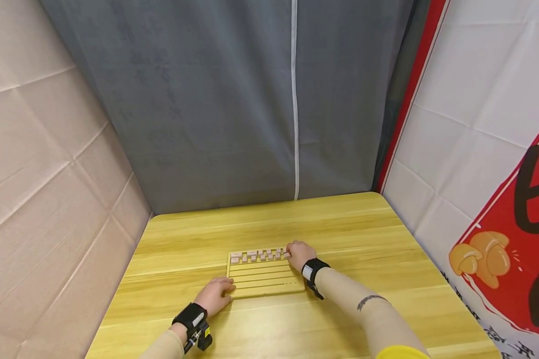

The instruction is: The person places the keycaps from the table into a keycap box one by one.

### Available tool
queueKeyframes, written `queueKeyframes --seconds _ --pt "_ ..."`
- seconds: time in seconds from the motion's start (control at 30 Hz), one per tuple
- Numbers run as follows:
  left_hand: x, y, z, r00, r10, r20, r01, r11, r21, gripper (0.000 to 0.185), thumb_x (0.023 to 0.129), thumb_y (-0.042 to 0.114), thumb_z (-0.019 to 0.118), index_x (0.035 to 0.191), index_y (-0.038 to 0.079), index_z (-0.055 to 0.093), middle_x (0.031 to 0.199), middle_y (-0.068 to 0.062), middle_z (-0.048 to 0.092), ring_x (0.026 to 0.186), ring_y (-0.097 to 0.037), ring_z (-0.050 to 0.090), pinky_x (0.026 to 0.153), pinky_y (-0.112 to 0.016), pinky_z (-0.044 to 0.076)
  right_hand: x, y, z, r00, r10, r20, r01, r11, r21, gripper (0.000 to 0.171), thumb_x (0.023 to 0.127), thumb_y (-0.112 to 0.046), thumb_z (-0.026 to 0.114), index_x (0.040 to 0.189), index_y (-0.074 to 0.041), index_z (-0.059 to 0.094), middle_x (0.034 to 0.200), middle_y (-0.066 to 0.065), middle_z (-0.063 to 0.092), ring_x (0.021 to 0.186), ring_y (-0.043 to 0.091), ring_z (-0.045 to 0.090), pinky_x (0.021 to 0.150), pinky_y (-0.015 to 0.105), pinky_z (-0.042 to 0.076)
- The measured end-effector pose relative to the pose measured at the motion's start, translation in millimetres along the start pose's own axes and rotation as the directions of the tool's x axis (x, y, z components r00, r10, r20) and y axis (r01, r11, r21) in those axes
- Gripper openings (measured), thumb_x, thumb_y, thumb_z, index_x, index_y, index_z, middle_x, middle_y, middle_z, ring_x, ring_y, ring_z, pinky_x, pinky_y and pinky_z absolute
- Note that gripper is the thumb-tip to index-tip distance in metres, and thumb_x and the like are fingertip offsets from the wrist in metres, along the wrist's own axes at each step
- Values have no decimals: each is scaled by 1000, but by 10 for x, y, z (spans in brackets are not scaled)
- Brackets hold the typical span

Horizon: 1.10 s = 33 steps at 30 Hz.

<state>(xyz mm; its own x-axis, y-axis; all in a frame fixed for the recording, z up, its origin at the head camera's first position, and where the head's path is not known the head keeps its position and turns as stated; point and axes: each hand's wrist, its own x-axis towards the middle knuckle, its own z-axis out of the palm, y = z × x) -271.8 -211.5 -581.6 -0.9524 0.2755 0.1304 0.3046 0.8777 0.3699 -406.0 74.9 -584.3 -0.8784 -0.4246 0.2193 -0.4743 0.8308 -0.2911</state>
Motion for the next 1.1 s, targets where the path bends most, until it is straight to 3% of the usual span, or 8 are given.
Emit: queueKeyframes --seconds 0.43,0.77,1.1 --pt "-12 21 -21 1000 10 0 -10 1000 15 25 81 8 74 105 3 73 117 -13 65 113 -33 57 96 -46 47 10 39 10 1000 -5 10 5 1000 -13 10 81 -7 73 90 -11 73 76 -3 62 71 15 61 60 31 53" --pt "-11 -23 42 1000 17 -21 -17 1000 11 24 80 8 73 104 3 74 117 -13 66 111 -33 57 94 -47 47 1 -45 -11 1000 2 13 -2 1000 -17 8 83 -19 76 88 -12 73 74 -3 61 68 15 60 59 32 53" --pt "-6 -33 17 1000 5 5 -5 1000 3 25 81 9 73 106 3 73 119 -13 65 113 -33 56 97 -47 46 16 -47 -59 999 36 17 -37 999 33 9 86 -21 73 90 -13 73 79 -2 63 67 13 59 58 33 52"
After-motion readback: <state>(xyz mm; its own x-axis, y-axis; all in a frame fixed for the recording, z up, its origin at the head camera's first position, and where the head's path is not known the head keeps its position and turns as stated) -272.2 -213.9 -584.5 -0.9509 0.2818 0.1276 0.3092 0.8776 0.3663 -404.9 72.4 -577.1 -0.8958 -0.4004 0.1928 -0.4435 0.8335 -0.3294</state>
